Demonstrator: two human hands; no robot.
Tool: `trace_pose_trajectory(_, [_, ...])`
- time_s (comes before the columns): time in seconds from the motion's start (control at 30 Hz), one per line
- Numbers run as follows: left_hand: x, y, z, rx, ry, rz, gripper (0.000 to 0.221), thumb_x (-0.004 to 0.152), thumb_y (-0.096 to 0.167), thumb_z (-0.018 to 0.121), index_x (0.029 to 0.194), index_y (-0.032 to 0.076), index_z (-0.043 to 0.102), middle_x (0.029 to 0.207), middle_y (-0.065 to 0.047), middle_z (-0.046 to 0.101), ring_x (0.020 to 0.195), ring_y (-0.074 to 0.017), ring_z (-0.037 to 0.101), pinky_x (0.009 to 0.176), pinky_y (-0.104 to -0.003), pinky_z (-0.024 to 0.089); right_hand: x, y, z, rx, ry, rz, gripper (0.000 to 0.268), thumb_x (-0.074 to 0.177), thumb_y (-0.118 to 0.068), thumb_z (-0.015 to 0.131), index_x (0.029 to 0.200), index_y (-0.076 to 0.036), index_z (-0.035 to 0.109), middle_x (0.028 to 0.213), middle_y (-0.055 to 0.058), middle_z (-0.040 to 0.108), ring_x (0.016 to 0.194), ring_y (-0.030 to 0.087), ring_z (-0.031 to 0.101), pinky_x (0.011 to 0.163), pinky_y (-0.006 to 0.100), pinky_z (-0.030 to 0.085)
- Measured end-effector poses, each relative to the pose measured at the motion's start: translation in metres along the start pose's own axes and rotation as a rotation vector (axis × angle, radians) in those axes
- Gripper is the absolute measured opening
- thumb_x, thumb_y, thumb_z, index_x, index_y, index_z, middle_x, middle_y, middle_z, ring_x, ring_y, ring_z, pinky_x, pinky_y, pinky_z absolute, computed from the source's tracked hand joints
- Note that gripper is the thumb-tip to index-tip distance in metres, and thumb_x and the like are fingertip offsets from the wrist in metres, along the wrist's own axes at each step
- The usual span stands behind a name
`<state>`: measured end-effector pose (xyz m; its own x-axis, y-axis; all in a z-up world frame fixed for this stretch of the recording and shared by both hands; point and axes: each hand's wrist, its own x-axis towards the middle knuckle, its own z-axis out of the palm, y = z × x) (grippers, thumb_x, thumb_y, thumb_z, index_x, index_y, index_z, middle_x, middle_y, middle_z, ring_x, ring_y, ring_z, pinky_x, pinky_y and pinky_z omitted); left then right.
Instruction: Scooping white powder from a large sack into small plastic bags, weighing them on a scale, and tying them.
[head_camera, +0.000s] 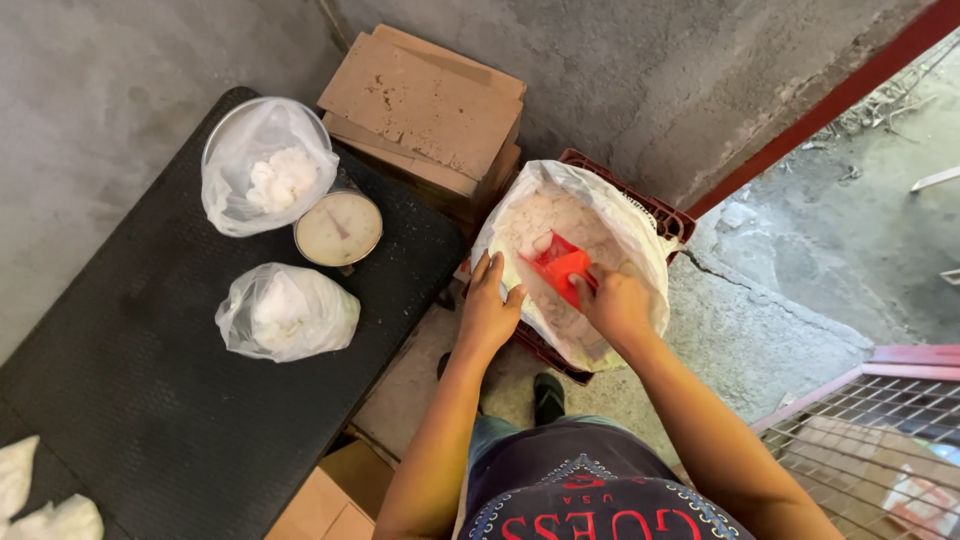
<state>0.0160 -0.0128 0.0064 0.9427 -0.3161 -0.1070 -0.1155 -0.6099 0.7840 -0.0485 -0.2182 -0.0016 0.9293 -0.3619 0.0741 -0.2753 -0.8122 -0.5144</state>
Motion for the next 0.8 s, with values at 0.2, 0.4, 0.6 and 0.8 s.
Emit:
trace_pose_trajectory(0.2, [-0.004,0.006,-0.002,-0.034,-0.001,-0.043,0.071,0.094,0.020,0.068,0.155,0.001,0.036,0.166,-0.019,0.026,0.152,-0.0356,0.029,0.118,-0.041,0.033,-0.005,0.010,-0.004,-0.043,0.056,-0.097,0.034,0.089,-0.042,0.076,0.100,-0.010,0.078,0.081,0.021,0.066,0.069,0.037,0.067,0.063,0.049,0.054])
trace_pose_trajectory(0.4, [-0.011,0.002,0.009,-0.019,0.053,-0.032,0.070,0.093,0.019,0.068,0.154,0.001,0.038,0.165,-0.020,0.030,0.150,-0.0356,0.033,0.119,-0.040,0.033,-0.026,0.021,-0.022,0.176,0.044,-0.031,0.036,0.090,-0.043,0.073,0.099,-0.009,0.077,0.069,0.017,0.067,0.061,0.036,0.067,0.060,0.046,0.054])
trace_pose_trajectory(0.6, [-0.017,-0.005,0.009,0.032,0.213,0.082,0.072,0.090,0.020,0.073,0.152,0.000,0.041,0.159,-0.022,0.038,0.146,-0.0374,0.039,0.119,-0.041,0.034,-0.029,0.015,-0.041,0.075,0.055,-0.148,0.035,0.094,-0.041,0.074,0.094,-0.007,0.076,0.071,0.017,0.068,0.065,0.038,0.067,0.060,0.046,0.052])
trace_pose_trajectory(0.8, [-0.034,0.021,-0.056,-0.239,0.374,0.019,0.066,0.089,0.015,0.067,0.150,0.003,0.044,0.160,-0.019,0.040,0.141,-0.0341,0.048,0.105,-0.037,0.050,-0.021,-0.047,-0.083,0.256,0.055,-0.144,0.032,0.092,-0.038,0.075,0.098,-0.006,0.078,0.064,0.017,0.067,0.054,0.028,0.066,0.057,0.039,0.052])
